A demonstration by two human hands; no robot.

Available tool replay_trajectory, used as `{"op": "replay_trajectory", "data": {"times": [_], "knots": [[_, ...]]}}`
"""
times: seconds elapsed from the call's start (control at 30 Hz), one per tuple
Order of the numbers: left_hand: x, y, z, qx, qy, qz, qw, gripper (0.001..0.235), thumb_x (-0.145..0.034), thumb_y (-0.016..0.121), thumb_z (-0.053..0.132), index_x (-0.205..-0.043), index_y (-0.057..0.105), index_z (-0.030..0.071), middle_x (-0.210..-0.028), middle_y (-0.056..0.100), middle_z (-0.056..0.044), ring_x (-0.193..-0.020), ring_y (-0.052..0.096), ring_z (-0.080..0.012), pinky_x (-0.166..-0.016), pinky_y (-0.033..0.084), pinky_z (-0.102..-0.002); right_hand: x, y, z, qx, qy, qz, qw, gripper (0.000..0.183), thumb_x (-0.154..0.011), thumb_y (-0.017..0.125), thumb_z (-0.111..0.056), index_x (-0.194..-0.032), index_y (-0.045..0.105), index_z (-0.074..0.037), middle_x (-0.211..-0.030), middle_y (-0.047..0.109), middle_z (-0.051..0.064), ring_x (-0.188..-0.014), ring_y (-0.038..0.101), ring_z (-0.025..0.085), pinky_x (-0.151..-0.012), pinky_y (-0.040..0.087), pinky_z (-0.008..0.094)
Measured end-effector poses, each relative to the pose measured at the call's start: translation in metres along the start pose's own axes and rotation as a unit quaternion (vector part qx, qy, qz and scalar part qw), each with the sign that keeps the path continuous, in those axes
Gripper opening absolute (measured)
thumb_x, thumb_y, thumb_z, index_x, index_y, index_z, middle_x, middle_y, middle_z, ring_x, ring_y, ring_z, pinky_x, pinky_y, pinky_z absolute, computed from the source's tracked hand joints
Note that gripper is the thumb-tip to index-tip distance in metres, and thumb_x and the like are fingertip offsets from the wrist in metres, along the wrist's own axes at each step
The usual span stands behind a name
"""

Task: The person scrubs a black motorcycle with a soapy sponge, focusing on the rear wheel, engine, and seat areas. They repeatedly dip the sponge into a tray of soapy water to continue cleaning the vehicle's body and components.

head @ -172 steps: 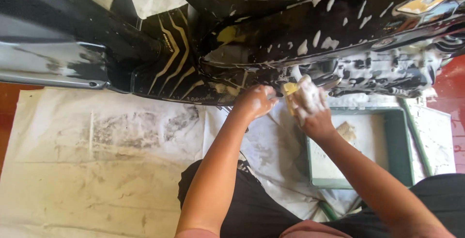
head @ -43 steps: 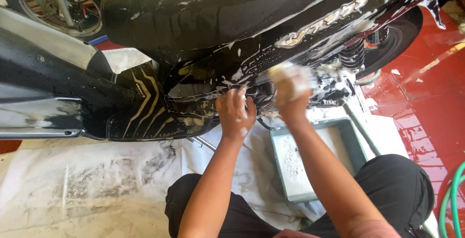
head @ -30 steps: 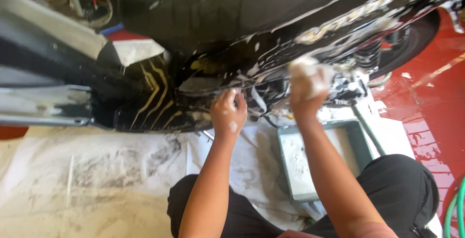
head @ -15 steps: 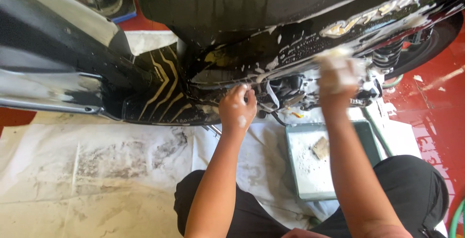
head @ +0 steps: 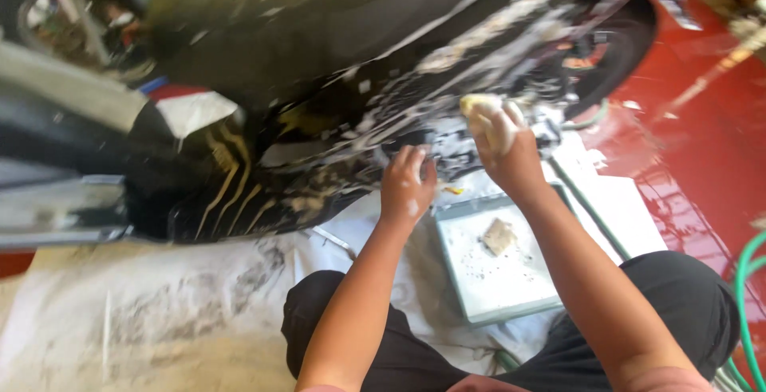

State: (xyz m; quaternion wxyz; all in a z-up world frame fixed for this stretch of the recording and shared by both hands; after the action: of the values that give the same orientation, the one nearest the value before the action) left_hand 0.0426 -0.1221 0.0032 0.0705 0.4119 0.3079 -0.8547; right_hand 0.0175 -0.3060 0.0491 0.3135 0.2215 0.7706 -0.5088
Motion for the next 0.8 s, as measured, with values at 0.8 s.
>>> {"op": "replay_trajectory", "data": {"times": [0.8], "knots": [[0.386, 0.285, 0.007, -0.075, -0.235, -0.651, 0.718, 0.058, -0.089, 0.068, 0.048, -0.137, 0.055, 0.019, -0.129, 0.049, -0.011, -0.119, 0.064, -0.0408, -0.098, 0.054, -0.053, 0.448, 0.084, 0.25, -0.057, 0.582, -0.32, 0.746, 0.049, -0.08, 0.079, -0.031, -0.127, 0.071, -0.021, -0.11, 0.075, 0.012, -0.11, 0.073, 0.033, -0.095, 0.06, 0.044]]}}
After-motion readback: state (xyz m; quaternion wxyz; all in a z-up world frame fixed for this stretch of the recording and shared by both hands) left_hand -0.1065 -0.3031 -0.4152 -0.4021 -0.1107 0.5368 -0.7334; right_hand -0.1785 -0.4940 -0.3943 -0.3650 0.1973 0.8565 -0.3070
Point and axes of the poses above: each hand's wrist, its own x-axis away from the middle knuckle, its own y-axis out of the palm, z = x × y, the point moved 7 cm from there along -x, towards the middle knuckle
